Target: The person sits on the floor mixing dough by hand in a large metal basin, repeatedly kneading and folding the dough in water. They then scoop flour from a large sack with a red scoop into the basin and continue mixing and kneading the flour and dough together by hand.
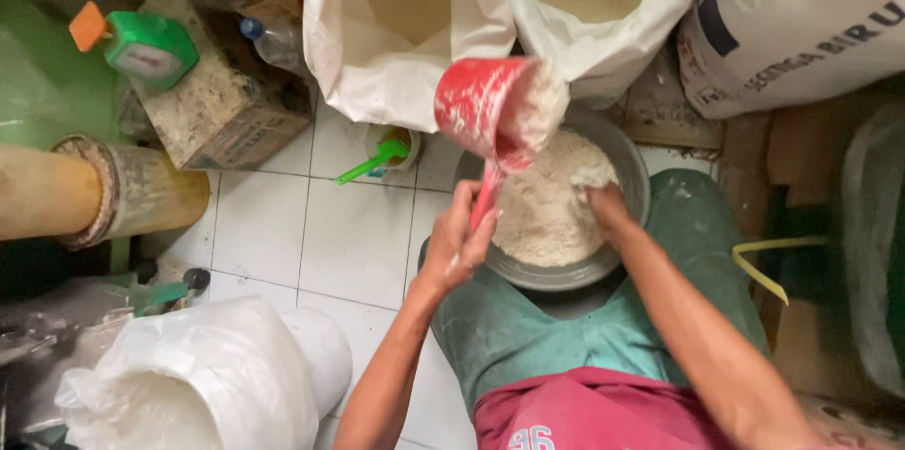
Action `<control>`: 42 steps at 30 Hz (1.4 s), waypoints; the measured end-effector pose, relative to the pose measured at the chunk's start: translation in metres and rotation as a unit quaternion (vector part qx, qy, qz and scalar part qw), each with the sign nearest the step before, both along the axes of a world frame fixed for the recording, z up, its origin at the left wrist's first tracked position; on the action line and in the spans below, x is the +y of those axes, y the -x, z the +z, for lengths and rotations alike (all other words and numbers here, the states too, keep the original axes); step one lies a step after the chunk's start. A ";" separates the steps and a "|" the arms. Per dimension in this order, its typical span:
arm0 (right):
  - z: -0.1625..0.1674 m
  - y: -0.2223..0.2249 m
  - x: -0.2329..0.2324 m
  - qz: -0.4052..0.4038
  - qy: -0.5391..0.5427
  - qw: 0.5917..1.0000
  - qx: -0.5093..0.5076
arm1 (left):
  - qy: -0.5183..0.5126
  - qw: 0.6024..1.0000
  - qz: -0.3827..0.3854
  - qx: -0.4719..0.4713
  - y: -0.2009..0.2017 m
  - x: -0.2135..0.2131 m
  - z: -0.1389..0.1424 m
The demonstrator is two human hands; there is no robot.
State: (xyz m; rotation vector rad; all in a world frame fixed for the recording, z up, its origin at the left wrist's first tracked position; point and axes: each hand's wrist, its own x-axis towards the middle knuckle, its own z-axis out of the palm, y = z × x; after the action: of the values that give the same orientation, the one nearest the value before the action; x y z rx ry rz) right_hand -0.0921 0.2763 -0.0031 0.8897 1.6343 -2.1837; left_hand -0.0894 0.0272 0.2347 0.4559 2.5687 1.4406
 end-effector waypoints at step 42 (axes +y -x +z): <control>-0.020 0.024 -0.061 0.542 -0.546 0.633 0.080 | -0.287 0.924 0.143 -0.207 0.026 -0.010 0.053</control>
State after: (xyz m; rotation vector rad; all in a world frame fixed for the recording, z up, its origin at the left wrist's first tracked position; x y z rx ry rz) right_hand -0.1159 0.2156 -0.0228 -0.2607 2.5355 -0.3212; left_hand -0.1156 0.0170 0.2881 -0.1684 1.9106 2.1231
